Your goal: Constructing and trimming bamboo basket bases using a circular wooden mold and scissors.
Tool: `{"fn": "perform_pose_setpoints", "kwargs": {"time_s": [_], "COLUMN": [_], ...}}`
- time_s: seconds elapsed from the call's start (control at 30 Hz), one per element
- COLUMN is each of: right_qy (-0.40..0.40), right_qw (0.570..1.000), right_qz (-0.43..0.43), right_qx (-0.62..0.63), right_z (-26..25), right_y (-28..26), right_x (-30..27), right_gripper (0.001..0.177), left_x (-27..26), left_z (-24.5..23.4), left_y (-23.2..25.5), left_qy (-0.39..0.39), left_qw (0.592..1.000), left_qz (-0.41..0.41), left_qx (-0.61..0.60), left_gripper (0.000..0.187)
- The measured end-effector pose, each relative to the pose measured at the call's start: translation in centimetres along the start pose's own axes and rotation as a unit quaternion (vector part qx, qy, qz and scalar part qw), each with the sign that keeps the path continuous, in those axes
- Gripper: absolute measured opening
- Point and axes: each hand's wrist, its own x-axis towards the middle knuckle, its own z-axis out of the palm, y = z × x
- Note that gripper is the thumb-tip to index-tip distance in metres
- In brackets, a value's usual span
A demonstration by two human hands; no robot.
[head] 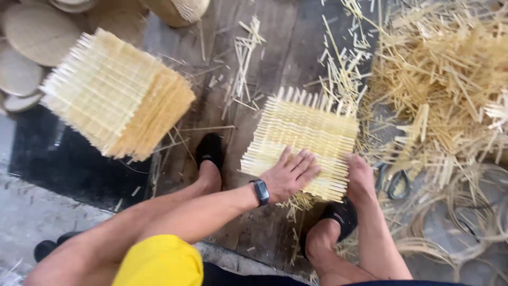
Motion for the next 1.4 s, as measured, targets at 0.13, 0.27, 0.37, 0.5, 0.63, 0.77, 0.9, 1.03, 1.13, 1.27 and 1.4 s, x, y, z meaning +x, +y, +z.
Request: {"fn": "perform_pose_setpoints", "kwargs": {"time_s": [0.13, 0.27, 0.37, 0.5, 0.63, 0.77, 0.9, 1.03, 1.13, 1.27, 1.4], "right_qy": [0.006, 0.035, 0.038, 0.082, 0.115, 0.190, 0.428, 0.563, 0.474, 0.362, 0.324], "right_qw": [0.984, 0.978, 0.976, 0.969, 0.961, 0.926, 0.788, 0.568, 0.517, 0.634, 0.583], "right_qz": [-0.074, -0.111, -0.137, -0.160, -0.165, -0.231, -0.286, -0.218, -0.215, -0.181, -0.279], "right_qx": [-0.161, -0.173, -0.164, -0.170, -0.192, -0.228, -0.339, -0.559, -0.680, -0.659, -0.691], "right_z": [-0.1, 0.4, 0.0, 0.1, 0.5, -4.8, -15.1, -23.6, -29.6, -32.6, -31.9], "right_y": [0.9, 1.4, 2.5, 3.2, 3.0, 3.0, 0.1, -1.5, -0.5, 0.4, 0.1], "right_x": [0.3, 0.4, 1.0, 0.9, 0.6, 1.4, 0.4, -2.2, -2.6, -2.5, -3.6], "right_gripper": [0.027, 0.022, 0.024, 0.031, 0.036, 0.039, 0.037, 0.046, 0.041, 0.020, 0.009], "left_x": [0.5, -0.1, -1.3, -2.5, -2.2, -2.2, -1.9, -1.7, -2.2, -2.9, -2.8], "left_z": [1.1, -0.9, 2.5, 7.2, 4.3, 3.7, 2.3, 0.5, 0.1, 0.4, -1.8], "left_y": [0.3, -4.0, -9.7, -14.3, -13.2, -13.0, -12.1, -11.9, -12.0, -12.7, -11.9], "left_qy": [-0.010, 0.035, 0.106, 0.128, 0.122, 0.129, 0.159, 0.162, 0.215, 0.218, 0.224], "left_qw": [1.000, 0.957, 0.843, 0.645, 0.656, 0.608, 0.624, 0.722, 0.712, 0.720, 0.734], "left_qz": [-0.018, -0.233, -0.465, -0.468, -0.477, -0.472, -0.477, -0.515, -0.500, -0.510, -0.502], "left_qx": [-0.022, -0.168, -0.249, -0.590, -0.572, -0.625, -0.599, -0.432, -0.443, -0.418, -0.399], "left_gripper": [0.079, 0.102, 0.087, 0.043, 0.035, 0.046, 0.067, 0.081, 0.086, 0.080, 0.075]}}
